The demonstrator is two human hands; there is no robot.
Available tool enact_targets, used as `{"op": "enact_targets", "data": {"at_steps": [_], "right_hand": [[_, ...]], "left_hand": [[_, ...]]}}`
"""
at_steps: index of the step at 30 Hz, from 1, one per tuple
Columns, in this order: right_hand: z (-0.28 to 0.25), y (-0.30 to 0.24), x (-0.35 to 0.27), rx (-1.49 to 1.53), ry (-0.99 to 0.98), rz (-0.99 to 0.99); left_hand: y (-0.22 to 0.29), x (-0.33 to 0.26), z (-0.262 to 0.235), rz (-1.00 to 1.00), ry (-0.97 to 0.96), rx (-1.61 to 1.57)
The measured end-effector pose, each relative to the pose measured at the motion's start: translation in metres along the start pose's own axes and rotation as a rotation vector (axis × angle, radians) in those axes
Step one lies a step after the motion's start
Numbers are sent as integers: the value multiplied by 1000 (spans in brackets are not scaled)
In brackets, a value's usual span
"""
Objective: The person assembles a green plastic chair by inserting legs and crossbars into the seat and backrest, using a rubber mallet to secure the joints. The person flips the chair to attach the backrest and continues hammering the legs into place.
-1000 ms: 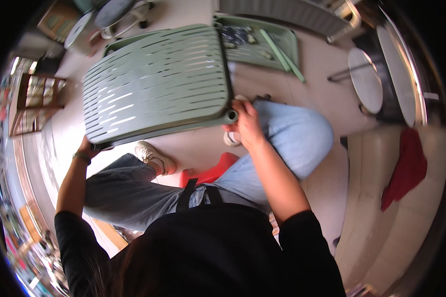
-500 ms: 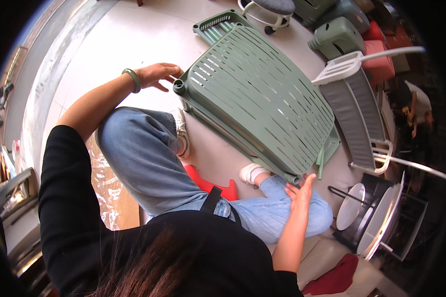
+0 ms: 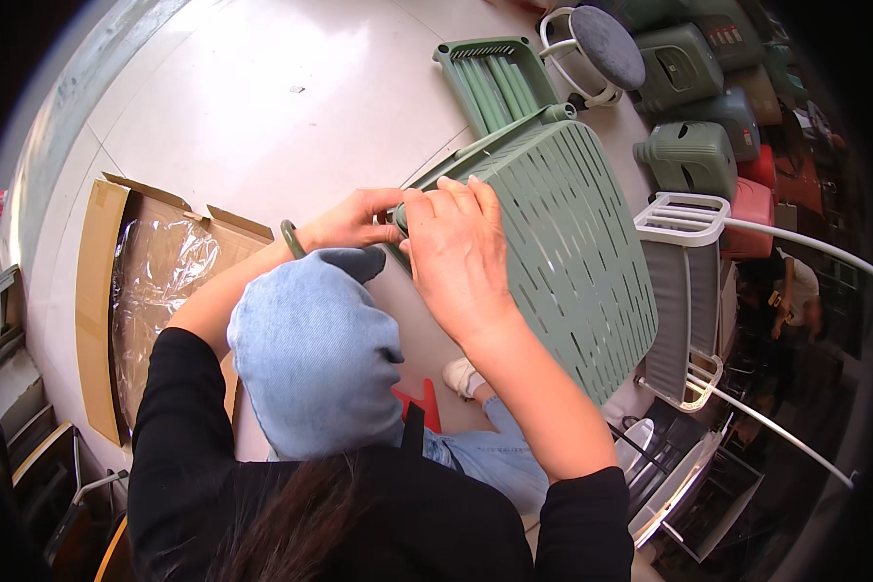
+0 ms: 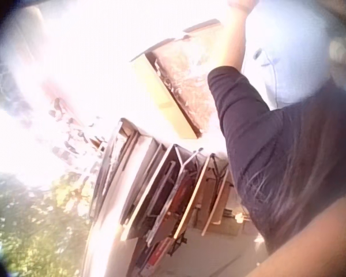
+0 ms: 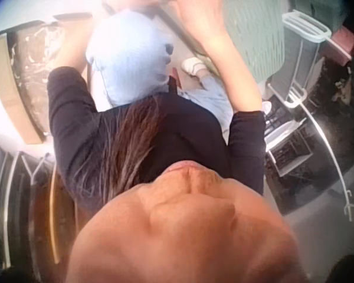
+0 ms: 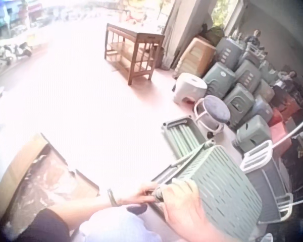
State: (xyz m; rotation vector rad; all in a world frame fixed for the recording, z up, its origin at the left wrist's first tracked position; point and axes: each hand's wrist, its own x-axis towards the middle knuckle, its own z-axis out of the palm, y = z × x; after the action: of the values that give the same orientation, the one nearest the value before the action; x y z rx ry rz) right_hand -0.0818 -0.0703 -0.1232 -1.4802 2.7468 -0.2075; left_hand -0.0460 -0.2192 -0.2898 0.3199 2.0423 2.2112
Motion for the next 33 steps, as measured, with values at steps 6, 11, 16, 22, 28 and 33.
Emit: {"op": "enact_targets", "data": {"at_steps": [6,11,16,22,28,33], "right_hand": [[15,27,6,138,-11,-49],[15,34,11,172,-30,-109],[19,35,12,174,71,-164],[25,36,7,206,127,-140],[22,41,8,302,104,-100],[15,50,14,388,61,-97]], "left_hand": [[-1,1,-9,109,-35,44],[-4,0,-3,186,52,101],[0,-3,3,189,107,226],[6,-4,6,75,102,275],[2,-3,9,30,137,149],[0,-4,11,20,167,151]]}}
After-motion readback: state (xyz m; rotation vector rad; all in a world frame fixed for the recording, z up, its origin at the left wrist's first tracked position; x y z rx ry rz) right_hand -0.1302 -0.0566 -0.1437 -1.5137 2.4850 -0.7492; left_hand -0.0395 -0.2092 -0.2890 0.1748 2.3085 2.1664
